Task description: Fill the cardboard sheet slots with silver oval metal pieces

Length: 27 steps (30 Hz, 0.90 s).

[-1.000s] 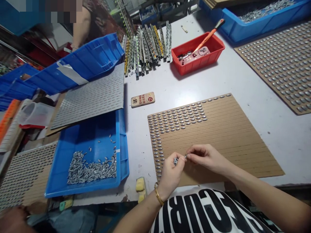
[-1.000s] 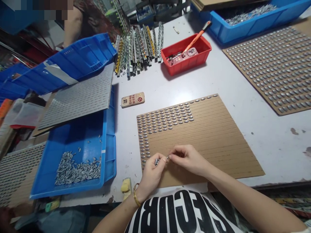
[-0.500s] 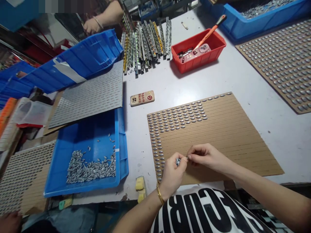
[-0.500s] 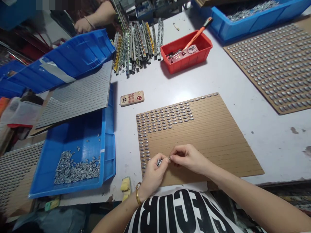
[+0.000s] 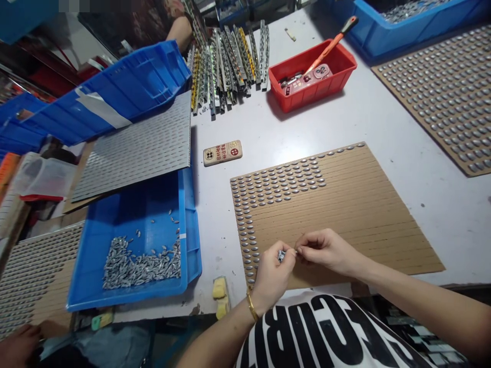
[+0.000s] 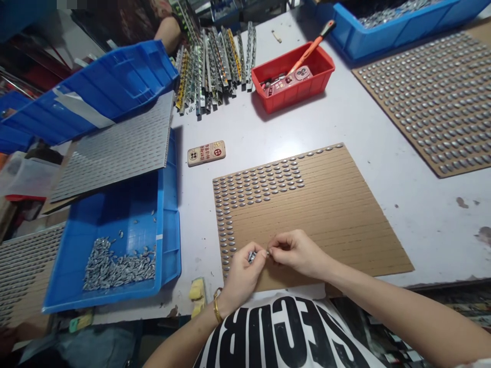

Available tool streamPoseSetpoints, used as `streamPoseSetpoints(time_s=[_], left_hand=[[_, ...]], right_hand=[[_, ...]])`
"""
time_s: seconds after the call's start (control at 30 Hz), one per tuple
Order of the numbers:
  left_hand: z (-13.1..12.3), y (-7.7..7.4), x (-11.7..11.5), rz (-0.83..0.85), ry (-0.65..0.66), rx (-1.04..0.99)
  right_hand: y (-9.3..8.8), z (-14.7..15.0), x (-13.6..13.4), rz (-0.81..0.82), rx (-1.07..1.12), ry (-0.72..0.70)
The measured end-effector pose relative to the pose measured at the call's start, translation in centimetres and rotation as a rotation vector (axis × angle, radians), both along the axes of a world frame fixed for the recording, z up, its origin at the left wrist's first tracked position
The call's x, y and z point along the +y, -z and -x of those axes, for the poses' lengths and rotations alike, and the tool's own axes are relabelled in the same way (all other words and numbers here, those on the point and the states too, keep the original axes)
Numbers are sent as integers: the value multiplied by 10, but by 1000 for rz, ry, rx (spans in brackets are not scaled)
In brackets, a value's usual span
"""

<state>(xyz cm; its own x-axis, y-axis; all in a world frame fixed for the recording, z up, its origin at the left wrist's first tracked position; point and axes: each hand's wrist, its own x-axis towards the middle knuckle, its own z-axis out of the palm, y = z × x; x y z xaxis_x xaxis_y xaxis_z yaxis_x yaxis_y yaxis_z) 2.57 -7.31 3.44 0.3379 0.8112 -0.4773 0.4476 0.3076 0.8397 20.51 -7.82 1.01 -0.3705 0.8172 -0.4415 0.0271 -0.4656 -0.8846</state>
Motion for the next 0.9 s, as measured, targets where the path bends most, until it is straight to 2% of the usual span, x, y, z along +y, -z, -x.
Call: streamPoseSetpoints(time_s=[0.23,0.47,0.9], left_hand=[[-2,-3,1,-6,-4,-7],[-2,-4,1,20,-14,-28],[-1,-6,0,36,-4,-37]], right_hand=[[0,3,-5,79,59,90],[-2,0,-5,116,111,52],[0,5,-6,177,155,110]])
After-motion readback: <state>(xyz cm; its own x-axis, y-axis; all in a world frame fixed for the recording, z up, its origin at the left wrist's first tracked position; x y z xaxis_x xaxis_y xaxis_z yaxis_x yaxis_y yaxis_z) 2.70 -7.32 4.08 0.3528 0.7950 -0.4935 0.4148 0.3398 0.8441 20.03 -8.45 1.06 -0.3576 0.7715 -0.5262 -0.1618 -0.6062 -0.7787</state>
